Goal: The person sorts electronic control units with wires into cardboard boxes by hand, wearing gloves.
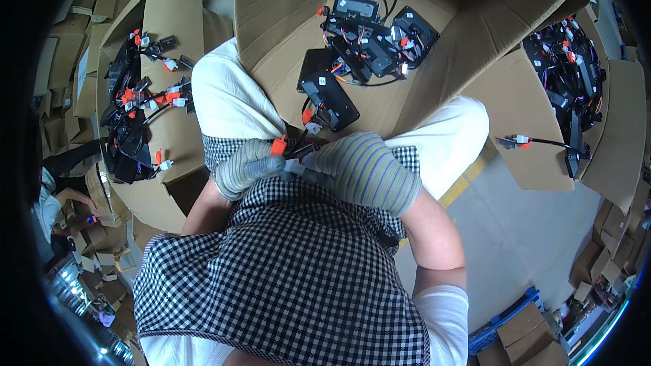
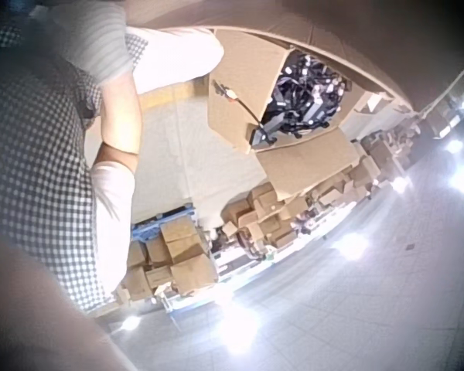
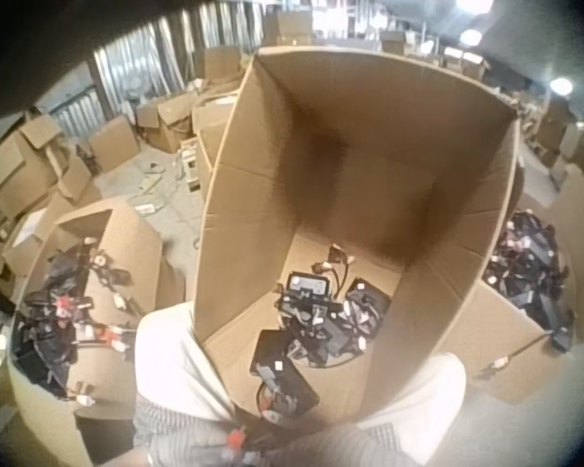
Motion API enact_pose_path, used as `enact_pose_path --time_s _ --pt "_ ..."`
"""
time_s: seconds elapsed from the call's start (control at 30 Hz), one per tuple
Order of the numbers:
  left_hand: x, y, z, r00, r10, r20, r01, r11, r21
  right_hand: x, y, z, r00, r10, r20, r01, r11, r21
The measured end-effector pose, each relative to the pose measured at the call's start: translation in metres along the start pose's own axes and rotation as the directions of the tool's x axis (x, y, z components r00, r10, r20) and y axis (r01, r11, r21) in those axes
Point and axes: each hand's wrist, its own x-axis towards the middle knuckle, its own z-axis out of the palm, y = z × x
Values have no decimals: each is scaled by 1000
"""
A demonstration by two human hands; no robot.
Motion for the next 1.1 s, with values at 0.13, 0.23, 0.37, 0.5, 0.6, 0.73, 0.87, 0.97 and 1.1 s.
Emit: enact_pose_path --time_s 0.13,0.23,0.37,0.5,0.6,0.73,0.87,0.97,1.1 --pt "-4 -9 -5 984 -173 -34 166 974 -154 0 4 0 998 18 -68 -8 990 139" --pt "2 -7 -9 991 -133 22 134 985 -105 8 -3 1 990 131 50 -124 984 -131" --pt "7 -5 -10 984 -166 64 172 979 -113 2 13 6 1000 14 -20 -10 988 155" --pt "-6 -3 -2 990 -138 27 141 977 -159 1 5 14 1000 22 4 -22 998 -57" --pt "-4 -19 0 996 -44 76 47 998 -44 10 -17 1 989 29 145 8 968 -252" --pt "16 4 -16 938 60 342 -191 912 363 -1 2 12 996 20 86 -35 985 168" --pt "71 -1 -38 928 331 171 -325 496 805 19 -40 26 924 -18 383 106 972 -210" --pt "124 14 -17 997 70 -42 27 201 979 23 -40 51 949 -102 299 92 995 46" --pt "157 -73 -4 973 -222 71 -73 0 997 37 -29 74 963 -125 241 99 988 120"
